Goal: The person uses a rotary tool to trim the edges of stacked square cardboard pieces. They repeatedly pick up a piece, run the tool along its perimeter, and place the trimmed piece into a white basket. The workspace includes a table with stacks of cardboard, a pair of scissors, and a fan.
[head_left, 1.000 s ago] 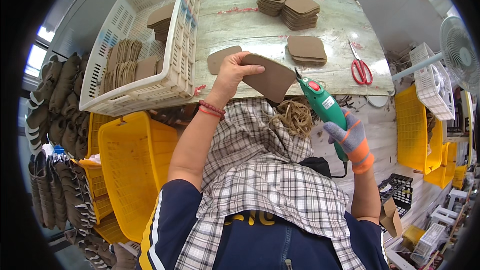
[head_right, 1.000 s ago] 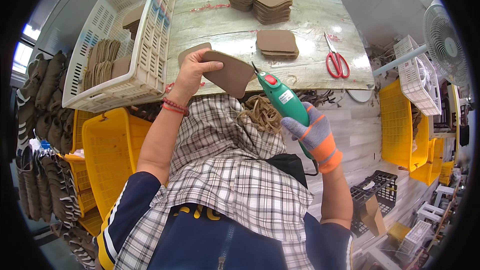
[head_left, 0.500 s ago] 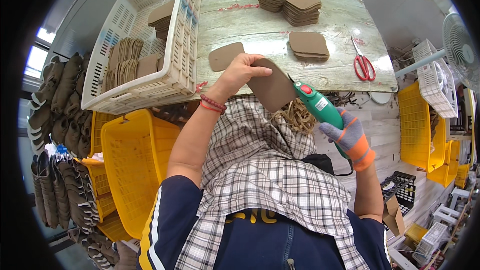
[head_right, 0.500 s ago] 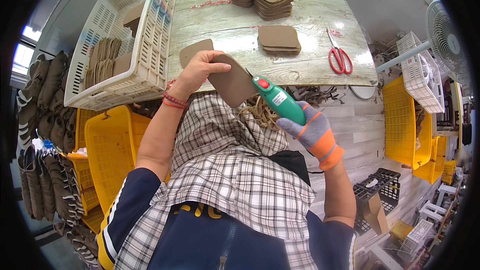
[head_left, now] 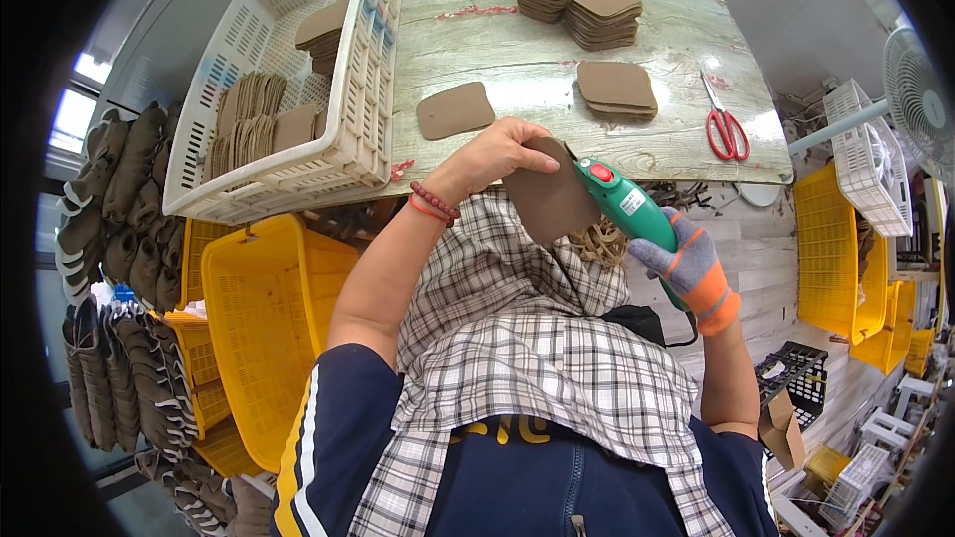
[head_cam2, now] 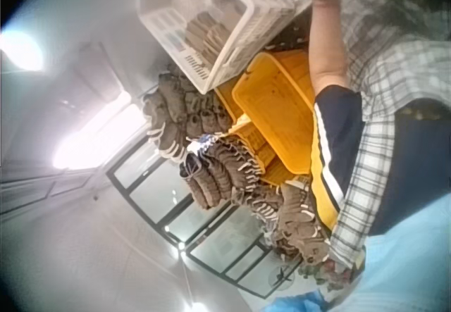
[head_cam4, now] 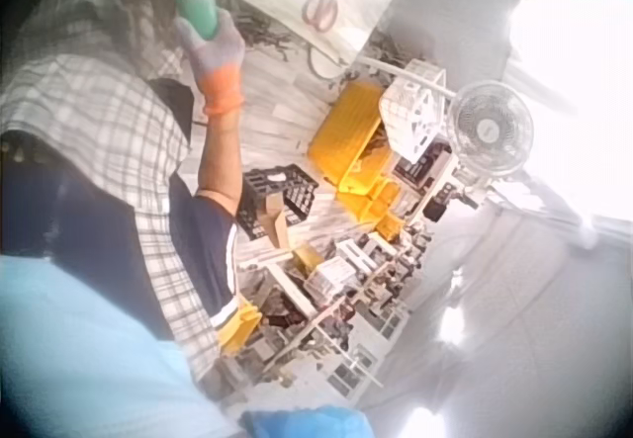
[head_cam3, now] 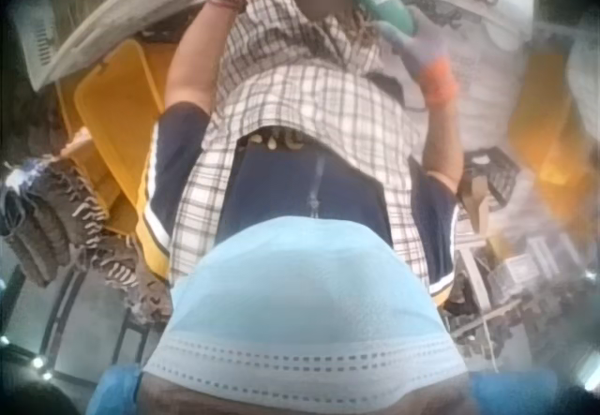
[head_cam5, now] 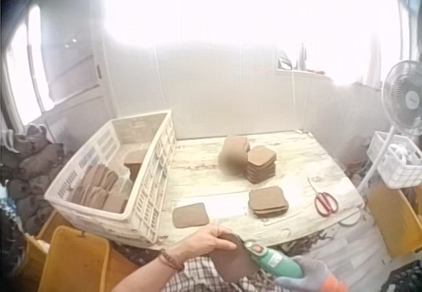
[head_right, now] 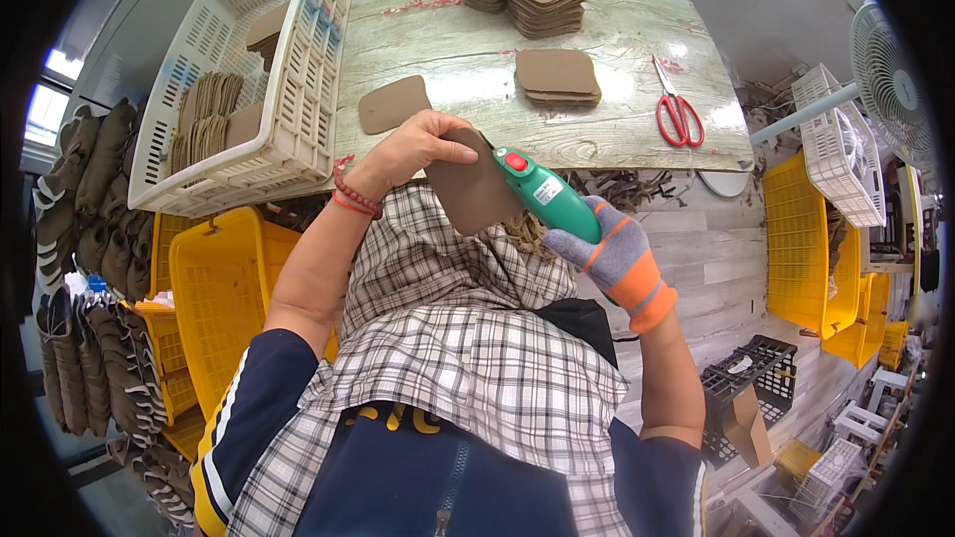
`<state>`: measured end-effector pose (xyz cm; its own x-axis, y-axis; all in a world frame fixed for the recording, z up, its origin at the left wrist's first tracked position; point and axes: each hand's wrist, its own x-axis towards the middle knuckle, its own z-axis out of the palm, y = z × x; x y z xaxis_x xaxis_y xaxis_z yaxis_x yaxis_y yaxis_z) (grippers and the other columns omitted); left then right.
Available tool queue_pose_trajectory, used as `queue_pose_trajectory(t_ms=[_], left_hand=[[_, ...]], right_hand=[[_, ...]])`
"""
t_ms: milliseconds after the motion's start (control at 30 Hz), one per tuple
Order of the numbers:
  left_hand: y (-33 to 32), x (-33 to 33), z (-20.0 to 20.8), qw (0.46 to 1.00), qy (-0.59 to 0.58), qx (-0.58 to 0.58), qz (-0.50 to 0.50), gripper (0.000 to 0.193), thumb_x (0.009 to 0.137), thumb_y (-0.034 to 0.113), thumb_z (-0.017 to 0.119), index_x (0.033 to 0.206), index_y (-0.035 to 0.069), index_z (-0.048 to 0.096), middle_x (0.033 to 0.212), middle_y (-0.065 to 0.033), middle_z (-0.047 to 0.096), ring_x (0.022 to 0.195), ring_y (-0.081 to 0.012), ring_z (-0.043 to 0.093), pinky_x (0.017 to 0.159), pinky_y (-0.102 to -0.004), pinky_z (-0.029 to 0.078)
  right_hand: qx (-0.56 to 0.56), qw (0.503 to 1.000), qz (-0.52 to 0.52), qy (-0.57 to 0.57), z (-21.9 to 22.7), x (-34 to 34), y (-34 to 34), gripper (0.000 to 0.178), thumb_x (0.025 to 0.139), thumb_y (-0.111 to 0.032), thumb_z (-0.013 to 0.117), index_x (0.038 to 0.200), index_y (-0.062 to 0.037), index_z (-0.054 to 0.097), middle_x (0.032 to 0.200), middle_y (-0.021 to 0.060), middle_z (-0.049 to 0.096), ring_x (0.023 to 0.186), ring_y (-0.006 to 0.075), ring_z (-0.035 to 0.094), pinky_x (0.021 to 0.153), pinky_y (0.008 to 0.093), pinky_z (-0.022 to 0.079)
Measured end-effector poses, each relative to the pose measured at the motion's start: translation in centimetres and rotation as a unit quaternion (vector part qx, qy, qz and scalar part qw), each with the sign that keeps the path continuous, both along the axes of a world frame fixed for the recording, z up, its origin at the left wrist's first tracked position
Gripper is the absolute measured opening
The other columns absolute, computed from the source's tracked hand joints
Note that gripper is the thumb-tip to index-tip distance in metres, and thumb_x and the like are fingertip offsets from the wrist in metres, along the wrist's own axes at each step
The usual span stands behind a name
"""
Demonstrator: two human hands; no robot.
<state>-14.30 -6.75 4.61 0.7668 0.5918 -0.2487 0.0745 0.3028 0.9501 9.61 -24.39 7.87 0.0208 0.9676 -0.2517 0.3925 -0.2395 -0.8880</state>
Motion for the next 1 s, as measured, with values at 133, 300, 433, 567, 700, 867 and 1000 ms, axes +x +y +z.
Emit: queue_pose_trajectory(t_ms=[133, 300, 433, 567, 700, 867, 1000], left_hand=[[0.1, -0.1, 0.1, 0.999, 0.025, -0.009, -0.037, 0.017, 0.078, 0.003, 0.069, 0.094, 0.000, 0.067, 0.086, -0.0026, 0.068, 0.074, -0.0079, 0.062, 0.071, -0.0229, 0.050], [0.0, -0.3, -0.4, 0.998, 0.038, -0.031, -0.048, 0.011, 0.077, 0.003, 0.070, 0.087, 0.002, 0.066, 0.082, -0.0005, 0.067, 0.071, -0.0066, 0.060, 0.069, -0.0218, 0.049], [-0.3, -0.6, -0.7, 0.996, 0.050, -0.057, -0.054, 0.014, 0.075, 0.003, 0.070, 0.088, 0.001, 0.067, 0.082, -0.0001, 0.067, 0.072, -0.0065, 0.060, 0.071, -0.0214, 0.048], [0.0, -0.4, -1.6, 0.994, 0.090, 0.018, -0.060, 0.015, 0.077, 0.003, 0.068, 0.092, 0.001, 0.067, 0.086, -0.0020, 0.067, 0.077, -0.0088, 0.061, 0.075, -0.0226, 0.048], [2.7, -3.4, -1.7, 0.990, 0.023, 0.017, 0.140, 0.026, 0.080, 0.008, 0.066, 0.105, 0.002, 0.063, 0.092, -0.0046, 0.066, 0.081, -0.0126, 0.061, 0.076, -0.0265, 0.049], [8.9, -7.0, -6.3, 0.889, 0.186, 0.254, 0.333, 0.039, 0.081, 0.011, 0.064, 0.118, 0.003, 0.056, 0.105, -0.0122, 0.060, 0.101, -0.0244, 0.055, 0.090, -0.0378, 0.043], [8.1, -1.1, -6.0, 0.600, 0.297, 0.684, 0.289, 0.043, 0.080, 0.019, 0.062, 0.120, 0.004, 0.056, 0.129, -0.0203, 0.045, 0.127, -0.0368, 0.032, 0.103, -0.0512, 0.024]], right_hand=[[-0.033, 0.999, 0.002, 0.016, 0.5, -0.2, 0.4, 0.047, 0.077, -0.032, 0.076, 0.107, 0.0003, 0.058, 0.079, 0.0043, 0.062, 0.070, 0.0083, 0.055, 0.063, 0.0256, 0.047], [-0.003, 1.000, 0.017, 0.016, -0.3, -0.5, 0.8, 0.046, 0.077, -0.031, 0.076, 0.106, 0.0005, 0.059, 0.080, 0.0035, 0.062, 0.069, 0.0067, 0.054, 0.061, 0.0247, 0.047], [-0.014, 0.999, 0.020, 0.034, -0.2, -0.9, 1.1, 0.045, 0.077, -0.030, 0.076, 0.106, 0.0005, 0.059, 0.078, 0.0030, 0.061, 0.069, 0.0064, 0.054, 0.061, 0.0241, 0.046], [0.001, 0.998, 0.014, 0.053, -1.4, -1.0, 1.7, 0.045, 0.078, -0.029, 0.075, 0.107, 0.0009, 0.059, 0.076, 0.0026, 0.061, 0.065, 0.0062, 0.053, 0.059, 0.0232, 0.046], [-0.016, 0.995, -0.069, 0.069, -1.8, 0.0, 1.0, 0.043, 0.079, -0.027, 0.074, 0.107, 0.0011, 0.058, 0.074, 0.0023, 0.060, 0.058, 0.0062, 0.052, 0.053, 0.0224, 0.044], [0.003, 0.987, -0.137, 0.082, -4.0, 2.6, -0.1, 0.039, 0.078, -0.027, 0.075, 0.100, -0.0002, 0.058, 0.071, 0.0016, 0.060, 0.054, 0.0065, 0.051, 0.049, 0.0234, 0.042], [-0.004, 0.981, -0.180, 0.078, -5.3, 3.7, -0.8, 0.037, 0.078, -0.027, 0.075, 0.099, -0.0013, 0.058, 0.068, 0.0011, 0.058, 0.052, 0.0079, 0.052, 0.049, 0.0239, 0.042]])
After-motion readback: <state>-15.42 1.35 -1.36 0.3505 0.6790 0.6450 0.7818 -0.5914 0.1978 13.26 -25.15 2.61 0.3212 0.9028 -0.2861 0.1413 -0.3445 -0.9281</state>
